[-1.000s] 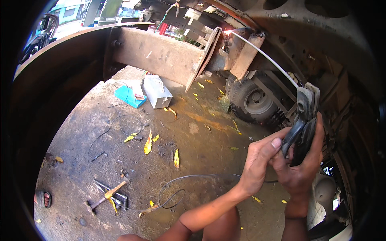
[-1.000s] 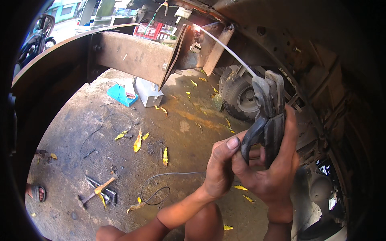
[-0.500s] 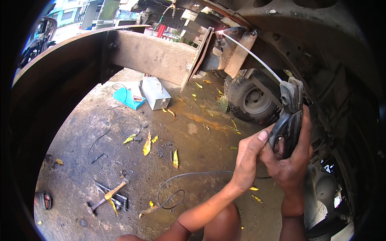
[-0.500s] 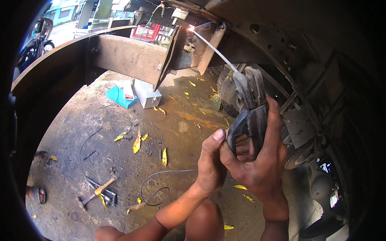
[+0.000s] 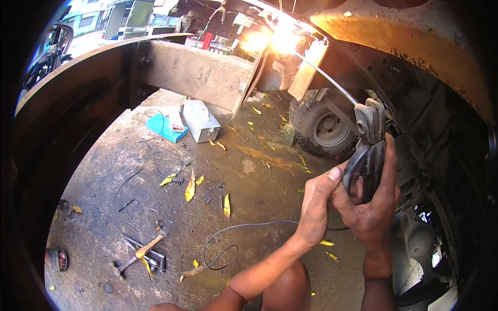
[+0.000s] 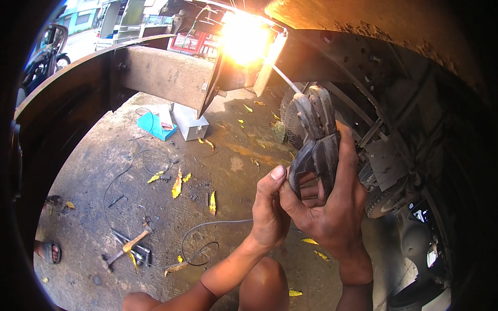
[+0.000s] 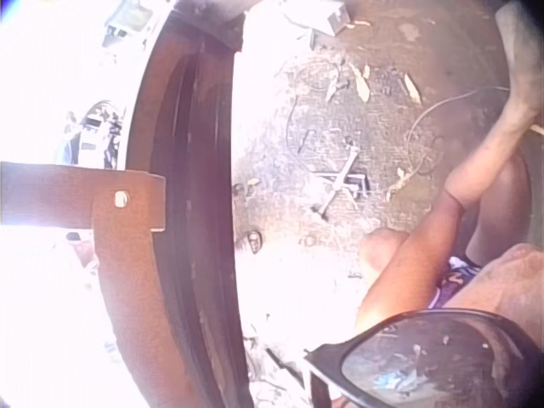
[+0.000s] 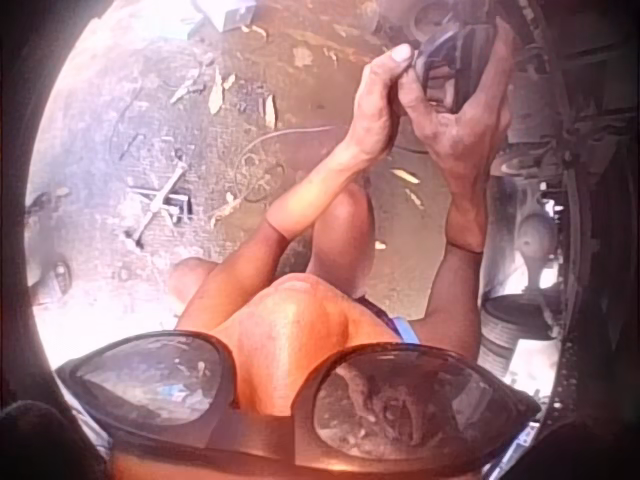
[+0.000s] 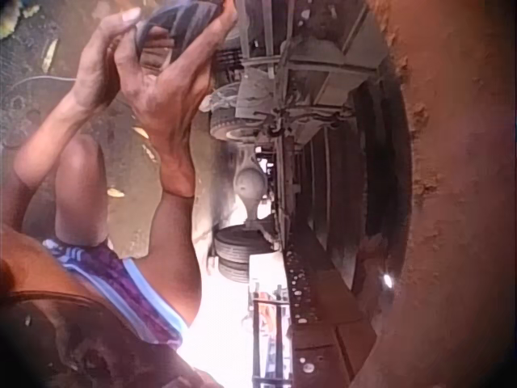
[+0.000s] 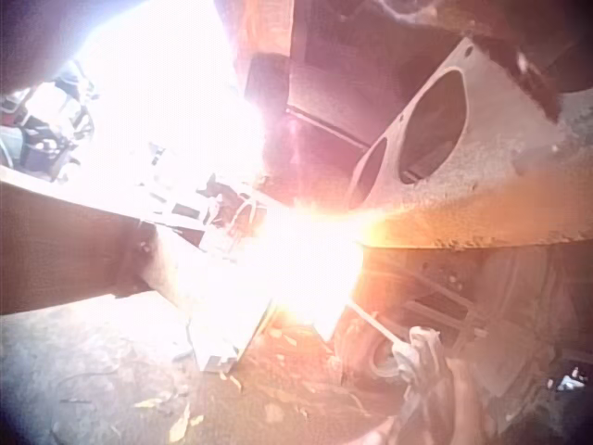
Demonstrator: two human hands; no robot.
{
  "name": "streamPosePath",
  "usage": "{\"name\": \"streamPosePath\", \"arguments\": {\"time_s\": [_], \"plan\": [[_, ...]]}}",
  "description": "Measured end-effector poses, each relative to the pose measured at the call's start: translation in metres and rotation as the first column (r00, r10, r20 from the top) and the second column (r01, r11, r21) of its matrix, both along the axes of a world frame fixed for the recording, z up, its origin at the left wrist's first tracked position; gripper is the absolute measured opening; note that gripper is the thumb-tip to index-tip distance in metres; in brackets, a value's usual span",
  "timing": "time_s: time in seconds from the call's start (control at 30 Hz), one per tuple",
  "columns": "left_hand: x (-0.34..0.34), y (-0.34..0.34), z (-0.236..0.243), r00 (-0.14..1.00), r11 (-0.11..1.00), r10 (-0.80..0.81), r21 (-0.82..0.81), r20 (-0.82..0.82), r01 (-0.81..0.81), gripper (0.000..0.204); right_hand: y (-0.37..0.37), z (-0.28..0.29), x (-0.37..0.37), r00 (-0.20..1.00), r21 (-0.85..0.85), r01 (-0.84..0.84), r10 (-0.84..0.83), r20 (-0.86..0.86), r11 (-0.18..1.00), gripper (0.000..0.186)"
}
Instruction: The person welds a metal frame using a handheld welding torch, producing bright sparks. They pause to replace the welding rod and continue welding the same joint area.
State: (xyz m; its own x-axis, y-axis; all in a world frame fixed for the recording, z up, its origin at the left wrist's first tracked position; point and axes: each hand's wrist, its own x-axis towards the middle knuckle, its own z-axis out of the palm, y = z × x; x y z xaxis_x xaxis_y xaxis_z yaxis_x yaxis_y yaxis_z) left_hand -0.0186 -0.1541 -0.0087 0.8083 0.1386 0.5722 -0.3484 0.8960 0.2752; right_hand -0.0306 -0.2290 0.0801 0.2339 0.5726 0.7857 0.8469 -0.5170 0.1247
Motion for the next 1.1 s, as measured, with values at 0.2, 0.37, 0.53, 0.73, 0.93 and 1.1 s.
{"name": "streamPosePath", "arguments": {"time_s": [0.2, 0.37, 0.53, 0.73, 0.93, 1.1], "plan": [[-0.005, -0.001, 0.006, 1.0, 0.993, 0.005, -0.114, 0.003, -0.005, 0.056, -0.002, -0.006, -0.002, 0.98, 0.107, 0.026, -0.005, -0.197, 0.994, 0.093], [-0.004, 0.0, 0.003, 1.0, 0.995, 0.0, -0.101, 0.021, 0.002, 0.055, -0.002, -0.004, 0.001, 0.993, 0.054, 0.036, -0.03, -0.111, 0.998, 0.094], [0.003, -0.006, 0.004, 0.989, 0.994, 0.104, -0.052, 0.103, -0.1, 0.056, -0.005, -0.009, -0.006, 0.986, 0.134, 0.115, -0.097, -0.135, 0.984, 0.091], [-0.001, -0.004, 0.002, 0.991, 0.992, 0.114, -0.059, 0.07, -0.11, 0.057, -0.003, -0.006, 0.0, 1.0, 0.035, -0.004, 0.005, -0.014, 0.999, 0.089], [0.009, -0.01, -0.008, 0.985, 0.985, 0.169, -0.044, 0.015, -0.168, 0.055, -0.004, -0.012, 0.002, 0.999, 0.037, 0.016, -0.015, -0.036, 0.999, 0.087], [0.007, -0.004, -0.013, 0.995, 0.992, 0.1, 0.084, -0.015, -0.098, 0.062, -0.004, -0.011, 0.006, 1.0, 0.019, -0.015, 0.015, 0.003, 1.0, 0.086]]}}
